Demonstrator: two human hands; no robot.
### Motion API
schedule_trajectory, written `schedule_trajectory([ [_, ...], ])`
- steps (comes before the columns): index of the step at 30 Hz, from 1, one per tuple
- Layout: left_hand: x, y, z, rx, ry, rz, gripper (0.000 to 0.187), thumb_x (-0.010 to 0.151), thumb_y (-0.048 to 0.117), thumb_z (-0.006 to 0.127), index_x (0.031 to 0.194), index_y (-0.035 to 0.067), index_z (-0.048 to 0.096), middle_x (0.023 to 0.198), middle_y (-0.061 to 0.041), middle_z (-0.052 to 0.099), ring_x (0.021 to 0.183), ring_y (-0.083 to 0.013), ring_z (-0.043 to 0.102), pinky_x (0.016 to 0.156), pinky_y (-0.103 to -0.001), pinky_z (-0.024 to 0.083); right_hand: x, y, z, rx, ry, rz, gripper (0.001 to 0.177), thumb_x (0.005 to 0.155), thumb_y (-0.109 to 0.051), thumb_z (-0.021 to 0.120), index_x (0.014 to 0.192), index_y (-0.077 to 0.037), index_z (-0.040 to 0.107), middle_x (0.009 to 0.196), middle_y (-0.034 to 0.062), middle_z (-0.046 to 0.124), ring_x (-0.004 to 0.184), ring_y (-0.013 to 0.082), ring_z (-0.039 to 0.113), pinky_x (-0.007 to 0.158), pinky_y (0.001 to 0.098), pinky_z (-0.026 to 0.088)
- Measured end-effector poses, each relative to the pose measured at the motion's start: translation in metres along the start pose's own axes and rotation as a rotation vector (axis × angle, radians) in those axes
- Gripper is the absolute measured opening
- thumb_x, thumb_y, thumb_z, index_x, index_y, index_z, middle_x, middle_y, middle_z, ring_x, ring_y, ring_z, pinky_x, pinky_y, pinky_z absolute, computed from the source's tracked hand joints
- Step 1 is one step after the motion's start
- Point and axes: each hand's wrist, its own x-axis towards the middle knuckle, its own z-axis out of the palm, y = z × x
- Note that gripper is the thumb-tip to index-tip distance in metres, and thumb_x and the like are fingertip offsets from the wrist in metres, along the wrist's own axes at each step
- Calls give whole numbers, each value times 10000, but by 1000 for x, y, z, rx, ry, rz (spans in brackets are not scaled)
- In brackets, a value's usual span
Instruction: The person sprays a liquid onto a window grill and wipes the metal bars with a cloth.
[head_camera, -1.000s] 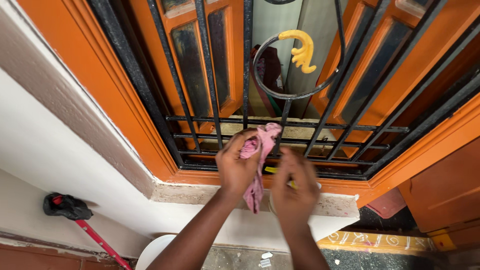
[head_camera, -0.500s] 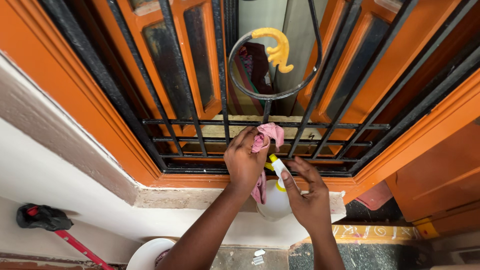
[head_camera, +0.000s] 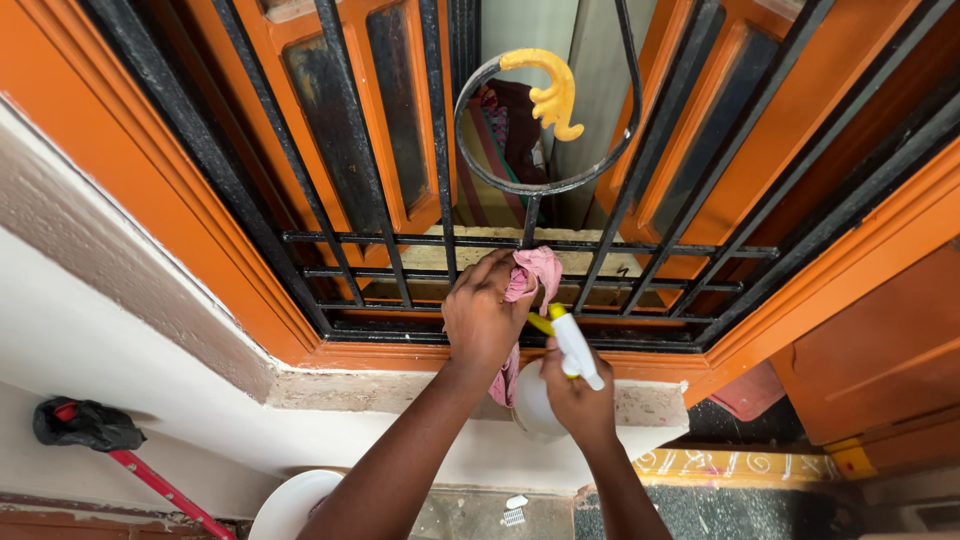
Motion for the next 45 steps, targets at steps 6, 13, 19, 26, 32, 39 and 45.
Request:
schedule_trajectory([
  [6,-4,14,-7,38,22,-8,272,786,169,812,1021,39,767,1168,-32,751,1019,-301,651,839,-371,558,1,-8,-16,-55,129,-143,240,1023,-164,642,876,25,662,699,51,692,633,103,648,597,267,518],
  [13,-1,13,2,-5,57,-63,295,727,155,829,994,37,789,1130,-75,743,1017,-303,642,867,-389,536,8,-13,-48,-33,234,-228,153,1021,-111,641,989,38,652,741,62,683,658,92,631,610,256,519],
  [19,-5,13,17,-56,195,-109,259,819,180,818,1010,11,771,1117,-114,745,1036,-309,648,887,-390,534,10,9,-61,-91,327,-231,134,1009,-83,638,1001,50,655,743,60,710,633,86,652,575,246,522],
  [26,-6,14,15,74,124,-56,260,819,181,807,1023,23,774,1140,-86,731,1028,-300,627,842,-387,545,7,24,-62,-156,380,-310,96,1001,-45,661,963,43,664,744,54,691,654,98,658,598,245,507],
  [32,-6,19,7,95,39,-85,240,776,135,800,1000,51,779,1160,-34,731,1034,-279,622,825,-378,551,10,23,-64,-273,412,-389,129,965,-64,715,942,42,645,768,69,695,672,109,674,609,259,518],
  [39,-5,15,7,18,67,-86,166,772,52,768,930,83,807,1128,-24,770,1019,-273,643,870,-368,540,-18,6,-75,-362,320,-426,538,915,-87,744,1355,45,464,1228,195,601,1131,264,632,955,356,542],
  [45,0,11,16,-174,178,-253,194,792,67,779,984,36,778,1064,-97,774,990,-284,722,877,-388,560,-78,11,-77,-857,557,-707,858,786,-144,723,1456,57,226,1328,411,410,1300,491,430,1149,532,354],
])
